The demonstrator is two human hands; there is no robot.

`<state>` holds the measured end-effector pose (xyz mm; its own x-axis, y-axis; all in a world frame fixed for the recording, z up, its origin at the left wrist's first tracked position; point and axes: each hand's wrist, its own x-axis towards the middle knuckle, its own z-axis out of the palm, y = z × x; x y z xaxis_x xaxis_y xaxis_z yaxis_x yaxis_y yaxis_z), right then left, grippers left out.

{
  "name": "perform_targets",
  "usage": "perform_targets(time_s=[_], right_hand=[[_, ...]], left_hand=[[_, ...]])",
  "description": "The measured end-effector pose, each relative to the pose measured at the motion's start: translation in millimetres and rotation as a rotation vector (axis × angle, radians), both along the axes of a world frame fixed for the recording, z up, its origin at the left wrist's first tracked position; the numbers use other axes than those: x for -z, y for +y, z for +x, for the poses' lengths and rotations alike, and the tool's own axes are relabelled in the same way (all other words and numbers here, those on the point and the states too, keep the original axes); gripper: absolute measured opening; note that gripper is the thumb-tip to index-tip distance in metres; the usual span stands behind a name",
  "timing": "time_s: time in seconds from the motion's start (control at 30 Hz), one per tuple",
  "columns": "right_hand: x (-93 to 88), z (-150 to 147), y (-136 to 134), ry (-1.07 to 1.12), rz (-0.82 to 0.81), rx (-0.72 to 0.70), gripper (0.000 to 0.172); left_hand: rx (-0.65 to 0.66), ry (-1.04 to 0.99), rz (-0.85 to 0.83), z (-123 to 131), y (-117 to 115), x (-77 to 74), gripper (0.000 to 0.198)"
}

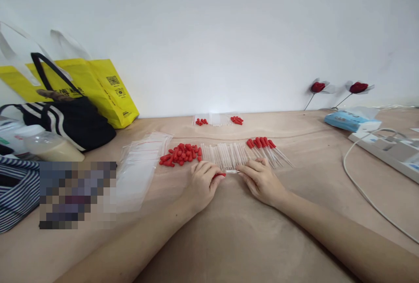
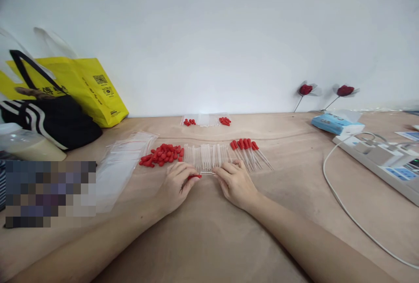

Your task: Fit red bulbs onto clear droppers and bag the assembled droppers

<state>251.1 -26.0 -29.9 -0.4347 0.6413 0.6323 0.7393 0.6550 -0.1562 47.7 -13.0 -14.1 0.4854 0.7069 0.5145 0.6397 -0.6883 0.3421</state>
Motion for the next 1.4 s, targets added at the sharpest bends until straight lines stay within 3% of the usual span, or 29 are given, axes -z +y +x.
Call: perform_targets(time_s=[0.2,0.83,1.4], right_hand=[[-3.4,-3,-5,0.022,0.067,-0.012,0.023],[-2.7,-13,-5,-0.067,0.21,-0.096,0.023],[-11.7,-6,0,-0.148,0.264,-0.16,0.028]], left_hand=[[-0.048,-0.008,-0.001,-1,2,-1.7,0.006],[0.022,-0.047,0.127,-4,7,5.8,0.018],[0.181,0.062,0.149,-3,1,0.6,0.014]])
